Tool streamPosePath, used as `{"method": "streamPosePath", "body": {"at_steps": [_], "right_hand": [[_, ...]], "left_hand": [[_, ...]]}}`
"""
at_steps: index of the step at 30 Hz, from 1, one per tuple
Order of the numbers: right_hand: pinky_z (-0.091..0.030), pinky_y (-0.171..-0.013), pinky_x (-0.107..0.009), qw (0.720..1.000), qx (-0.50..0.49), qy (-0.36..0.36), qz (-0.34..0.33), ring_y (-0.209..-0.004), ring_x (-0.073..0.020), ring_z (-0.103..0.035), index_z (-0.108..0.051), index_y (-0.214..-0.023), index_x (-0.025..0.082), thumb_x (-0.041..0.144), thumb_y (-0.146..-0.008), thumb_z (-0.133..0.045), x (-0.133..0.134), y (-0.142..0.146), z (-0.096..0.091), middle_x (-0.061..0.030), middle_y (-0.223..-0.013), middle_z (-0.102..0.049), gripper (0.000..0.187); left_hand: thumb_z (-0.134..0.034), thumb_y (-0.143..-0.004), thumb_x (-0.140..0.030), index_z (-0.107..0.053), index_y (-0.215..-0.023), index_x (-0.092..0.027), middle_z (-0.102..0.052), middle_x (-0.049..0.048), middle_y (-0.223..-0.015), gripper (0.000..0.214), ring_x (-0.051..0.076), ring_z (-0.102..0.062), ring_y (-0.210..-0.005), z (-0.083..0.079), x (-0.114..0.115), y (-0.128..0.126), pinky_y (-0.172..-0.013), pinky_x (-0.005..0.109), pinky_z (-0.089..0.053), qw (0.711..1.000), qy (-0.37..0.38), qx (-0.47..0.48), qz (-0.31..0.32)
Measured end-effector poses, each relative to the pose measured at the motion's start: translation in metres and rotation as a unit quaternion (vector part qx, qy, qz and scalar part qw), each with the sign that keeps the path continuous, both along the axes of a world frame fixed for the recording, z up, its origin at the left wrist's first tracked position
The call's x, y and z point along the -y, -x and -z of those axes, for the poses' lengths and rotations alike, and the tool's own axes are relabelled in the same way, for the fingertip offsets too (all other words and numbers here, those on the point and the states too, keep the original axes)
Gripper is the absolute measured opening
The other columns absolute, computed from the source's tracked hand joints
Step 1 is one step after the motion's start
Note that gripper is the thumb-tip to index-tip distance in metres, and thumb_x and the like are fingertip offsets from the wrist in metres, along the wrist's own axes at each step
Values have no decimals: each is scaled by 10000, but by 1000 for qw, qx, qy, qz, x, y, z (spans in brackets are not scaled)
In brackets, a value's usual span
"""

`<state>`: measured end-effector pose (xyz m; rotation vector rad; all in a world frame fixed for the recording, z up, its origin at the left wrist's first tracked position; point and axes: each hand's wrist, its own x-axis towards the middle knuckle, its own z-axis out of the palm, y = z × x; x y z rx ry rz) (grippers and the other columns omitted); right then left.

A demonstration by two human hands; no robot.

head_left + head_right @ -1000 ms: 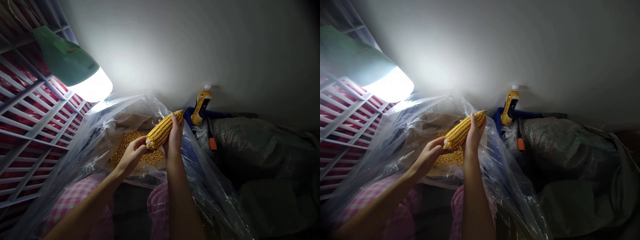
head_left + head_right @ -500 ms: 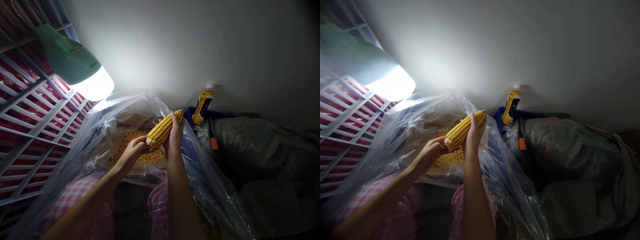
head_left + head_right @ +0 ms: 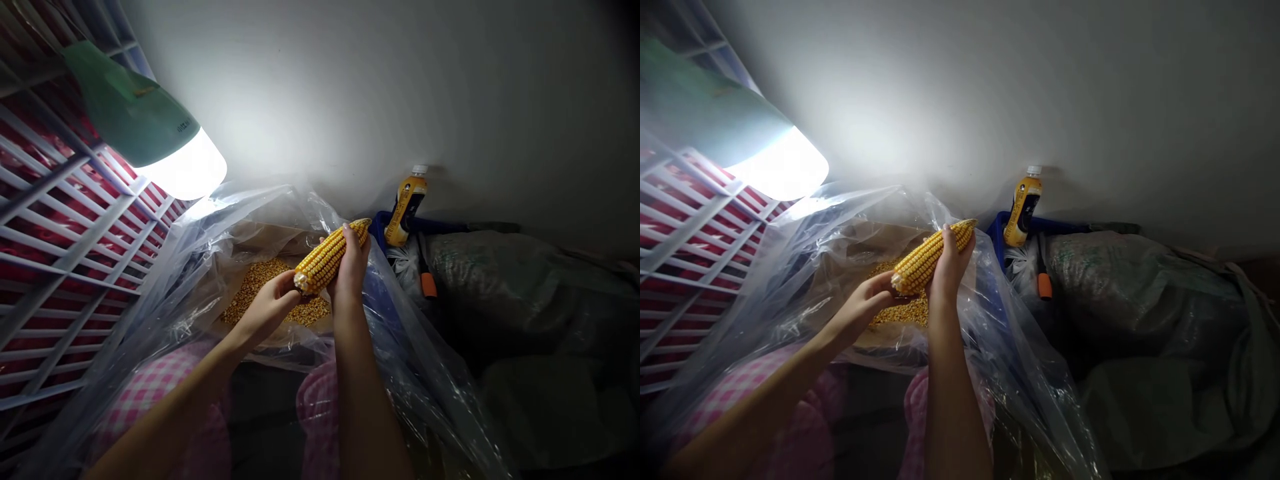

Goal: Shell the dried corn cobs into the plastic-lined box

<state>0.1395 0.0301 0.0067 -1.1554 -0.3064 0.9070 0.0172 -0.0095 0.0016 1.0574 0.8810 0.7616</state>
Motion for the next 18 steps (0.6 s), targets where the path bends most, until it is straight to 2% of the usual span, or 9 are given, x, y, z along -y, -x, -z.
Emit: {"method": "streamPosePath", "body": {"at_steps": [4, 7, 10, 14, 18], "right_hand": [[-504, -781, -343, 999, 32, 2, 9, -919, -172, -587, -406, -1228, 276, 408, -671, -640, 0, 0, -1, -26, -1118, -539, 619], [-515, -748, -359, 1000, -1, 6, 4, -806, -162, -608, -364, -1257, 276, 394, -685, -630, -2, 0, -2, -22, -1055, -561, 641], [-523, -721, -363, 999, -34, -3, -6, -736, -153, -618, -343, -1260, 293, 385, -699, -621, -2, 0, -2, -2, -992, -575, 633], [-523, -731, -351, 999, -27, -14, -9, -786, -162, -620, -370, -1236, 289, 393, -684, -642, 0, -1, -1, -3, -1004, -566, 624], [-512, -769, -354, 1000, 6, -3, -1, -849, -163, -601, -378, -1241, 285, 394, -686, -634, 2, 1, -1, -14, -1058, -551, 621]], "left_hand": [[-581, -690, -235, -549, -1131, -108, -607, 117, -1146, 460, 248, -572, -1018, 4, 1, 1, -885, 355, -446, 998, -58, -35, 8], [-557, -709, -230, -568, -1058, -95, -637, 109, -1041, 375, 234, -596, -922, 5, 2, 1, -829, 351, -469, 991, -95, -94, -20], [-520, -715, -230, -581, -1007, -94, -643, 100, -991, 328, 235, -599, -898, 3, 2, 2, -789, 345, -482, 991, -91, -94, -15], [-561, -720, -306, -553, -1066, -96, -619, 115, -1077, 406, 246, -582, -972, -1, 1, 3, -827, 337, -468, 996, -71, -58, 6], [-565, -699, -293, -563, -1028, -97, -633, 106, -1019, 383, 241, -592, -918, 2, 1, 0, -827, 349, -464, 990, -87, -109, -13]]}}
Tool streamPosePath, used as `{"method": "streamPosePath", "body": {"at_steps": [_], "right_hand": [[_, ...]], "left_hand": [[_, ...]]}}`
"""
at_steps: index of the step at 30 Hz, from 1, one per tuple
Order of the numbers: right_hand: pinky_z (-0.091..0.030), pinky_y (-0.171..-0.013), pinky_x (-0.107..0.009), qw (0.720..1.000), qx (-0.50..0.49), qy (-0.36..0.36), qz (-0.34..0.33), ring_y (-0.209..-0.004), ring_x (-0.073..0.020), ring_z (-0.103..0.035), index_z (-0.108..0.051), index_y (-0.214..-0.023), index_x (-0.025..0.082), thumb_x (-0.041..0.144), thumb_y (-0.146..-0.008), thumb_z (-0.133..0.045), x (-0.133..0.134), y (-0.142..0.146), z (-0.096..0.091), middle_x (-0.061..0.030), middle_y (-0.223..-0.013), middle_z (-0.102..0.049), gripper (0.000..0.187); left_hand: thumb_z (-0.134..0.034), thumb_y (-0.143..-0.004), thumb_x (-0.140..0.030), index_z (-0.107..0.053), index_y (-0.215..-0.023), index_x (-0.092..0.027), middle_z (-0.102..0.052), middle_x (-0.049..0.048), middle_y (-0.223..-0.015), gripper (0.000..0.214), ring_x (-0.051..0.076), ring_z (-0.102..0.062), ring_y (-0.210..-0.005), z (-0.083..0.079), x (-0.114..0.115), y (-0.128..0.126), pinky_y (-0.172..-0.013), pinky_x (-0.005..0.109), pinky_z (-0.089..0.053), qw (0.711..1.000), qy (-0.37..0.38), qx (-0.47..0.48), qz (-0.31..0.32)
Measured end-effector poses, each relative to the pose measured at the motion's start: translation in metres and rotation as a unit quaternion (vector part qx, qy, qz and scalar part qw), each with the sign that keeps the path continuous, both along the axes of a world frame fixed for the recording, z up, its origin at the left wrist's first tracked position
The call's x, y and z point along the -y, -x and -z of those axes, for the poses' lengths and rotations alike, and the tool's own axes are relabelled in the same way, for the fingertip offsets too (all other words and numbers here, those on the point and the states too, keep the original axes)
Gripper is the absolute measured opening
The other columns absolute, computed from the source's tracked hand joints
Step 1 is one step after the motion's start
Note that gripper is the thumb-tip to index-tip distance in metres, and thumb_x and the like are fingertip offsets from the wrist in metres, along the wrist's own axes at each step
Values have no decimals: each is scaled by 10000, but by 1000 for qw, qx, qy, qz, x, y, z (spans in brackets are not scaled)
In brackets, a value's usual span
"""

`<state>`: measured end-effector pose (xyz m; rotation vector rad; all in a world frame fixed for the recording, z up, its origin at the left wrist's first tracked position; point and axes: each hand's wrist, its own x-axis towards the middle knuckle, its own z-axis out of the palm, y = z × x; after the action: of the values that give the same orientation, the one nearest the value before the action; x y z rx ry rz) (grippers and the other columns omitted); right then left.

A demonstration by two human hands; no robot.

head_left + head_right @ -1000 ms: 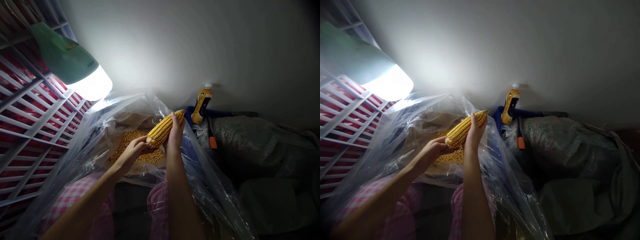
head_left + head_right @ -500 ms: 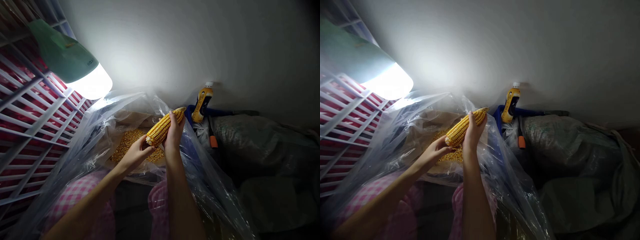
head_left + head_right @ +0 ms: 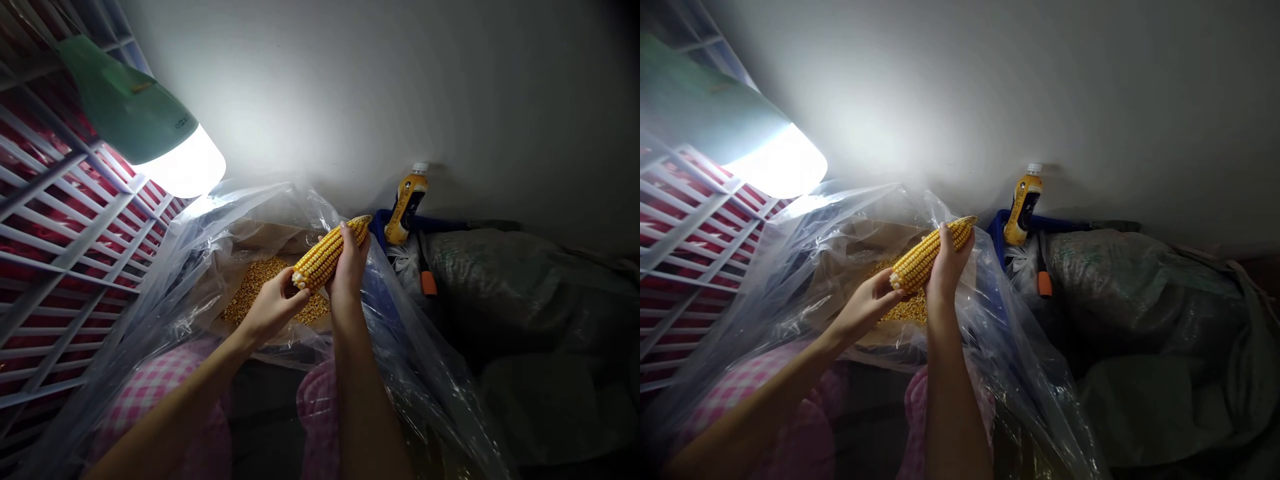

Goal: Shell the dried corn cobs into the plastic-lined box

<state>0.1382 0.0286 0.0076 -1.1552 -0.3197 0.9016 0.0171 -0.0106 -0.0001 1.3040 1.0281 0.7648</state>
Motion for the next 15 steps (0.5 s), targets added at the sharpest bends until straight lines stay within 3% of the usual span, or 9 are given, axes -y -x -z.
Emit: {"method": "streamPosePath", "body": {"at_steps": [6, 10, 15], "right_hand": [[-517, -758, -363, 1000, -20, -5, -1, -789, -156, -610, -361, -1246, 291, 392, -687, -627, -4, 0, 3, -3, -1012, -563, 628], [-518, -763, -360, 1000, -21, -1, 7, -809, -160, -615, -368, -1241, 296, 408, -669, -647, -4, -1, 3, -7, -1044, -557, 646], [-529, -709, -350, 999, -30, -1, -12, -768, -159, -617, -341, -1266, 304, 417, -679, -629, -4, -1, 3, -2, -991, -566, 663]], "left_hand": [[-528, -657, -241, -566, -1034, -91, -630, 109, -1042, 408, 240, -586, -947, -2, 0, 0, -819, 338, -471, 997, 46, 65, -7], [-556, -700, -337, -574, -1019, -94, -628, 114, -1048, 402, 244, -590, -945, -5, -2, 2, -782, 330, -490, 992, 89, 87, 11], [-557, -679, -267, -583, -1008, -97, -635, 107, -1032, 371, 235, -596, -925, -2, -1, 2, -786, 329, -492, 996, 62, 69, -11]]}}
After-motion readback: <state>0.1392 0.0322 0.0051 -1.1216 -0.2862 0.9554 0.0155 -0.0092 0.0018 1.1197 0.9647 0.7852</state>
